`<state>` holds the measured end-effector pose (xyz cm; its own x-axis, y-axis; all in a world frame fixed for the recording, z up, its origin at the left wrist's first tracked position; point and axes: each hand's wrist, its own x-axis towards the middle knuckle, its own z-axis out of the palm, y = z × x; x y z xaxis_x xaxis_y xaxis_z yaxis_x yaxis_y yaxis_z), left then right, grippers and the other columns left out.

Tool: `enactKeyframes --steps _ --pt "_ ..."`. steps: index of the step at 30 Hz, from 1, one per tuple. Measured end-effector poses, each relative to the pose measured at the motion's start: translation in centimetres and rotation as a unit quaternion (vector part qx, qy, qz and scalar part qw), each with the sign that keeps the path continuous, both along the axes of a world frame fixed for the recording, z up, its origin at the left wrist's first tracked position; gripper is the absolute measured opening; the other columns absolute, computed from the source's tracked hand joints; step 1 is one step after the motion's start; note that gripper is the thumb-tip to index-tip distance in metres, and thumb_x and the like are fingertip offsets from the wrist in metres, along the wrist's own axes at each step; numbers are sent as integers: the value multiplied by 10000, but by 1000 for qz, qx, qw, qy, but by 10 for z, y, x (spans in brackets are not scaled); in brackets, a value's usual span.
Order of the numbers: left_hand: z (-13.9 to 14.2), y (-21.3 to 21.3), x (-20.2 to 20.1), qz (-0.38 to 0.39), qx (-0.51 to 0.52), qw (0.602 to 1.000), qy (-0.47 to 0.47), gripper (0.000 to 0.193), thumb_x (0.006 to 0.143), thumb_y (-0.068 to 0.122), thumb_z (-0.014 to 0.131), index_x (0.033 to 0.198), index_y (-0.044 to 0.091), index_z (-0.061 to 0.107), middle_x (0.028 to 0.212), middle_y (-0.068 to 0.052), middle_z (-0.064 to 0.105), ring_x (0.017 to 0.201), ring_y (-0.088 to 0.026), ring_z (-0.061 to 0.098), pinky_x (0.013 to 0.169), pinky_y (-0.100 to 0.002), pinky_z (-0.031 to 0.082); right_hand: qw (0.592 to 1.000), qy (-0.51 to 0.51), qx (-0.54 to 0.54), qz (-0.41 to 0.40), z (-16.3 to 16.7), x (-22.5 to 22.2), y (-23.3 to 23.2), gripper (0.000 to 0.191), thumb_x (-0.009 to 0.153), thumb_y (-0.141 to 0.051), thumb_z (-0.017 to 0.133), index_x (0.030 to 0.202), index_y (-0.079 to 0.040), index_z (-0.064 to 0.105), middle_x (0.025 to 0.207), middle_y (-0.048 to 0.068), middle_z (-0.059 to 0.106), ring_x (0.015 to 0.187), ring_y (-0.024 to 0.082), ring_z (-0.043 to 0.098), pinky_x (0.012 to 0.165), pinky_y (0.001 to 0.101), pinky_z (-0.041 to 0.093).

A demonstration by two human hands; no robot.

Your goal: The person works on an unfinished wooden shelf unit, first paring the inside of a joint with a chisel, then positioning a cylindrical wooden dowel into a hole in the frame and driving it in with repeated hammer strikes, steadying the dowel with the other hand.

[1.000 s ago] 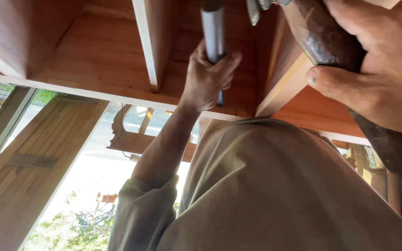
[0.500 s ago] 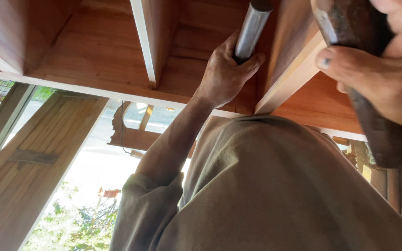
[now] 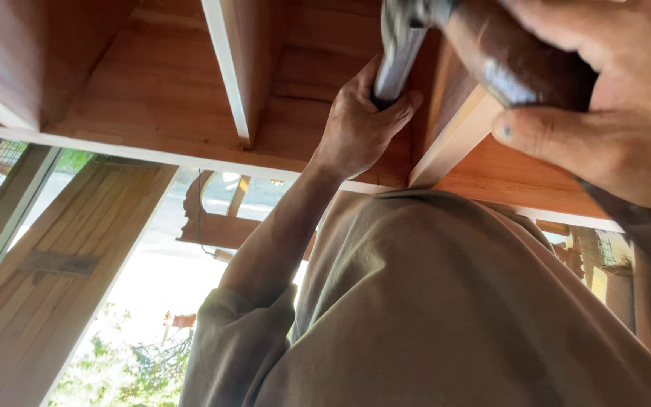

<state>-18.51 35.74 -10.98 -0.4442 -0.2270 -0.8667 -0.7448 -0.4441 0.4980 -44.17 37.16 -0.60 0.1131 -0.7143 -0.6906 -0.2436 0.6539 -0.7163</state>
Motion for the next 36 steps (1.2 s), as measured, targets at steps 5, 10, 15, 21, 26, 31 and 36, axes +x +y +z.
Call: enactKeyframes --steps 5,10,15,21,26,31,36 --pt "-2 -5 0 45 -26 998 21 228 970 179 758 1085 36 622 760 15 603 668 -83 548 588 -293 512 998 10 -55 0 -13 5 19 777 796 -118 758 1498 55 474 1131 256 671 979 343 684 874 463 522" --pt "0 -14 0 256 106 959 -66 259 918 124 749 932 91 492 636 34 492 466 -42 424 368 -240 348 990 -104 22 -97 -34 -7 80 577 891 -61 673 1441 18 517 952 143 540 852 215 535 805 381 477" --pt "0 -5 -2 38 -42 998 11 200 974 153 766 1034 65 597 692 34 533 572 -39 486 470 -243 441 996 -53 -22 -64 -26 -7 63 703 903 -74 703 1537 38 420 1104 120 631 988 172 607 862 345 484" --pt "-1 -3 1 139 64 988 -21 183 975 120 714 1064 33 580 649 8 530 521 -81 469 439 -302 385 993 -56 -67 -85 -20 -8 55 622 924 -97 663 1478 70 433 1167 193 616 1072 247 607 943 381 492" --pt "2 7 -3 7 3 1000 -3 225 992 164 726 1149 48 613 722 22 538 632 -65 525 573 -307 510 995 -31 -73 -65 -27 -9 65 587 937 -138 666 1439 89 463 1107 209 647 1027 267 649 918 398 516" --pt "2 4 -5 16 11 1000 -17 230 982 167 719 1154 51 621 725 30 531 648 -59 526 577 -294 504 989 9 150 8 -16 -8 46 769 919 -269 713 1631 -105 474 887 159 663 701 251 670 672 378 563" --pt "4 5 -6 60 23 998 23 235 989 132 722 1173 24 624 793 19 618 705 -52 559 622 -295 513 999 16 -39 -11 -9 -5 35 712 915 -262 720 1514 25 461 1080 253 679 883 270 707 801 386 561"
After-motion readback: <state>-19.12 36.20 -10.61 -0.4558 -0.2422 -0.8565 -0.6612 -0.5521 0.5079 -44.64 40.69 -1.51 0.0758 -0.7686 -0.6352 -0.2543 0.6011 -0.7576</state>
